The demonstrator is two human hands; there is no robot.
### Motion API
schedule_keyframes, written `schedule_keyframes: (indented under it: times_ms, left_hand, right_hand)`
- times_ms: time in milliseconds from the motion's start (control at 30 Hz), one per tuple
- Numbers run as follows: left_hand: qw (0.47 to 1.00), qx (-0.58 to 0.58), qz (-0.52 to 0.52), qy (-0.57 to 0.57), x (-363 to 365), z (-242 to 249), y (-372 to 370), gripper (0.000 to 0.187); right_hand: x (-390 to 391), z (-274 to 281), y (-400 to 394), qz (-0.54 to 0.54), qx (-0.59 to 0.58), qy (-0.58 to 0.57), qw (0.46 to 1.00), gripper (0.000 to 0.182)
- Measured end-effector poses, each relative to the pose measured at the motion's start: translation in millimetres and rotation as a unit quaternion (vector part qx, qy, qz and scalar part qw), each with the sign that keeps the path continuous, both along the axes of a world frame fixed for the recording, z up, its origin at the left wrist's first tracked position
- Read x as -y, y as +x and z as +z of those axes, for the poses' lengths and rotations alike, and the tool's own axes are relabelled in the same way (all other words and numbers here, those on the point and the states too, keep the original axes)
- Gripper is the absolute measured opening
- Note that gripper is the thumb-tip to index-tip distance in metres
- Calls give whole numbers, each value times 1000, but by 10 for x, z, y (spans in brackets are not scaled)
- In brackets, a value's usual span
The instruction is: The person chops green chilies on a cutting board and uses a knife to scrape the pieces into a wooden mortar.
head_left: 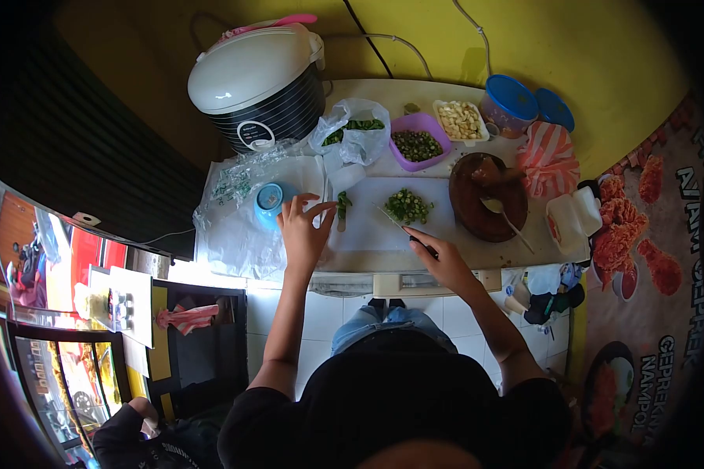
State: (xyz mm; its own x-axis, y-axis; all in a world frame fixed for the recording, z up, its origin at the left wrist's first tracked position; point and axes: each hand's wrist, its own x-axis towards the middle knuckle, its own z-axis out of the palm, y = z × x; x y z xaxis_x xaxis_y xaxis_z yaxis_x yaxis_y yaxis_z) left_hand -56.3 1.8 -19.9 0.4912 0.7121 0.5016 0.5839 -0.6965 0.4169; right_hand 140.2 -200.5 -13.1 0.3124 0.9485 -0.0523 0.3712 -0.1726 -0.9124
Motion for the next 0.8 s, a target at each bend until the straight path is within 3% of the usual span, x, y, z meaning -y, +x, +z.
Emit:
schedule_keyframes:
  times_ms: [333,533,633,800]
  left_hand:
    - [983,-118,-128,55,-316,73,196,10]
    - [985,-101,-131,52,-151,72,312,8]
    - [985,-98,-143,25,17,44,363,8]
    - [986,-38,-161,-36,160,-91,373,15]
  right_hand:
    - [56,-1,18,-14,-7,1,1000,38]
    - [102,-88,40,-16,-3,-27,999,39]
    - [99,-141,31,-16,3,27,1000,39]
    - [93,-160,18,-10,-4,18,1000,38]
